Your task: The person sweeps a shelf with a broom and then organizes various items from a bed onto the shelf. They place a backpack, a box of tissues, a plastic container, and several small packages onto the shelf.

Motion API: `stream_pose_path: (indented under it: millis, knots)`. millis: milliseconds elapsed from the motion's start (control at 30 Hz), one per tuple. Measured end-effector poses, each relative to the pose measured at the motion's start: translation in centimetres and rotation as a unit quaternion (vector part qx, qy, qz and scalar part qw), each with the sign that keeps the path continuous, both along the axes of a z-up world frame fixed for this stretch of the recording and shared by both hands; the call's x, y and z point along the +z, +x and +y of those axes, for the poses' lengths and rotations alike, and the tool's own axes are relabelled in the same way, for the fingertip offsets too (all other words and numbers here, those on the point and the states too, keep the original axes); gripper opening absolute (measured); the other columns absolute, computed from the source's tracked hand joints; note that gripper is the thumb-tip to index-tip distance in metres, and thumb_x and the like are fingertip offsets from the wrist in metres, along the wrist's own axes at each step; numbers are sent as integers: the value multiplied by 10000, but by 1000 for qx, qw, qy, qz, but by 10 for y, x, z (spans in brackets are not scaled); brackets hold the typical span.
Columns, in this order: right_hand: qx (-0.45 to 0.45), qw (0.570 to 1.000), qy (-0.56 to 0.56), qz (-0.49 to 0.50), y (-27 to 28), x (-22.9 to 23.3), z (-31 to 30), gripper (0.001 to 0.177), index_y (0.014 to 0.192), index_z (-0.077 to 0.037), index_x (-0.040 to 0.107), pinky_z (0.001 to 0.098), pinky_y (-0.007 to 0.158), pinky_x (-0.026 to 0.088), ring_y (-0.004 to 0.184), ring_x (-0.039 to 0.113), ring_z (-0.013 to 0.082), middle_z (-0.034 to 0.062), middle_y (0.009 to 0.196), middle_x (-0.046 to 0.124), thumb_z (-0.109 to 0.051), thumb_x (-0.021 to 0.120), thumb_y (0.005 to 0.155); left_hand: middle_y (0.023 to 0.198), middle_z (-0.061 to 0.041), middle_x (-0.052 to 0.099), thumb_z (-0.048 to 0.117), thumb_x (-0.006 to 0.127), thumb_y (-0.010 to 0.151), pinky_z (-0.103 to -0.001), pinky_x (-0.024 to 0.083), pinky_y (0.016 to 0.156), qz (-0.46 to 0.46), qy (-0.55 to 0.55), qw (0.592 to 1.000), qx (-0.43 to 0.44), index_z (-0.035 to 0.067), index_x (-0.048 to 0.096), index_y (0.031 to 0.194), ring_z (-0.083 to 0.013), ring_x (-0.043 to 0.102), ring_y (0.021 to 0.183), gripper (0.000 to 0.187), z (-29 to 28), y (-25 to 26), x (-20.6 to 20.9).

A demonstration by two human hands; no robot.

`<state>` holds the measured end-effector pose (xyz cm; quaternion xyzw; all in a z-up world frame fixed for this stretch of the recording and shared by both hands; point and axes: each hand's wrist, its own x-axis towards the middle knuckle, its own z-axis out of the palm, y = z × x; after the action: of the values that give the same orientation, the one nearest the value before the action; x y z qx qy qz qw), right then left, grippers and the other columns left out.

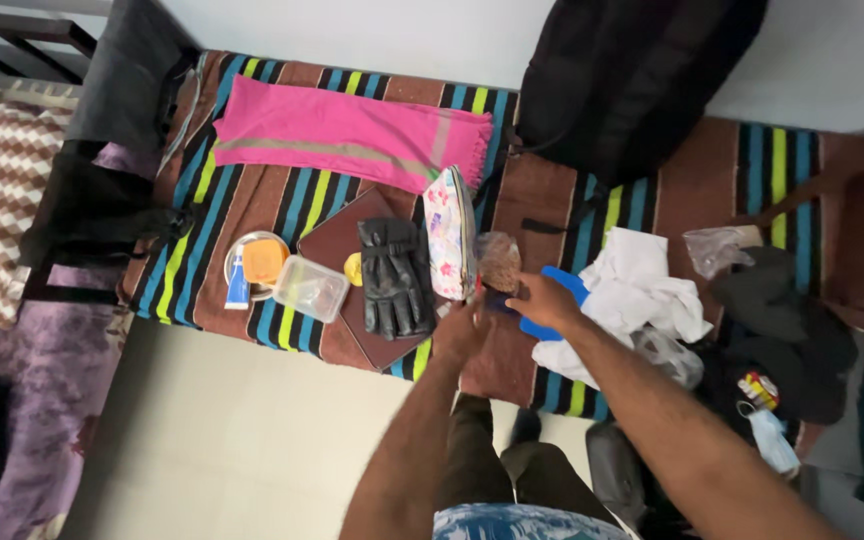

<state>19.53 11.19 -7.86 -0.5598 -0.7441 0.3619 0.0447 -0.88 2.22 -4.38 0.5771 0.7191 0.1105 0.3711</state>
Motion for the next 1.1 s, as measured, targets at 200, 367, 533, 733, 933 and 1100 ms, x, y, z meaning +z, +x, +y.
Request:
stream_pose_path:
  millis: [200,367,533,733,933,1100]
  knots:
    - [-102,991,84,32,-45,-42,35,764,1467,-195,515,469,931,549,1161,654,377,162,1257,683,-347,812,780,1445,-220,520,288,619,915,-521,550,906,10,-5,999,-49,347,620,1414,-409,667,1096,502,13,-1,-61]
    - [-74,969,234,9,-70,-72,64,1127,1549,-89,374,591,860,522,1129,571,508,229,1275,558,-391,890,594,1142,-228,689,174,650,859,-519,549,871,8,-29,999,30,75,697,1150,-423,682,1016,311,18,-8,-97]
    - [-37,975,216,41,-79,-151,89,538,1221,-74,554,506,733,538,908,636,378,181,1039,641,-285,771,776,935,-221,725,152,656,863,-502,570,822,32,-34,999,17,31,772,918,-408,713,927,176,21,-9,-108]
    - [-127,989,76,24,-61,-170,82,141,877,-62,777,422,657,577,728,741,252,156,808,746,-112,648,898,926,-209,724,186,692,816,-511,552,795,3,38,999,-37,64,774,916,-406,704,894,179,25,-11,-49]
    - [-269,945,107,151,-44,-127,68,113,855,-6,742,393,633,555,687,732,253,175,764,735,-86,734,775,979,-175,726,146,669,792,-516,543,784,-24,65,997,-28,138,739,1095,-396,700,914,311,35,-12,11]
    - [-356,908,65,210,-19,-50,59,142,844,25,664,355,575,544,620,707,210,132,699,707,-92,744,838,1049,-179,696,95,650,832,-528,526,757,-30,136,990,0,186,607,1402,-415,677,923,578,39,-1,25]
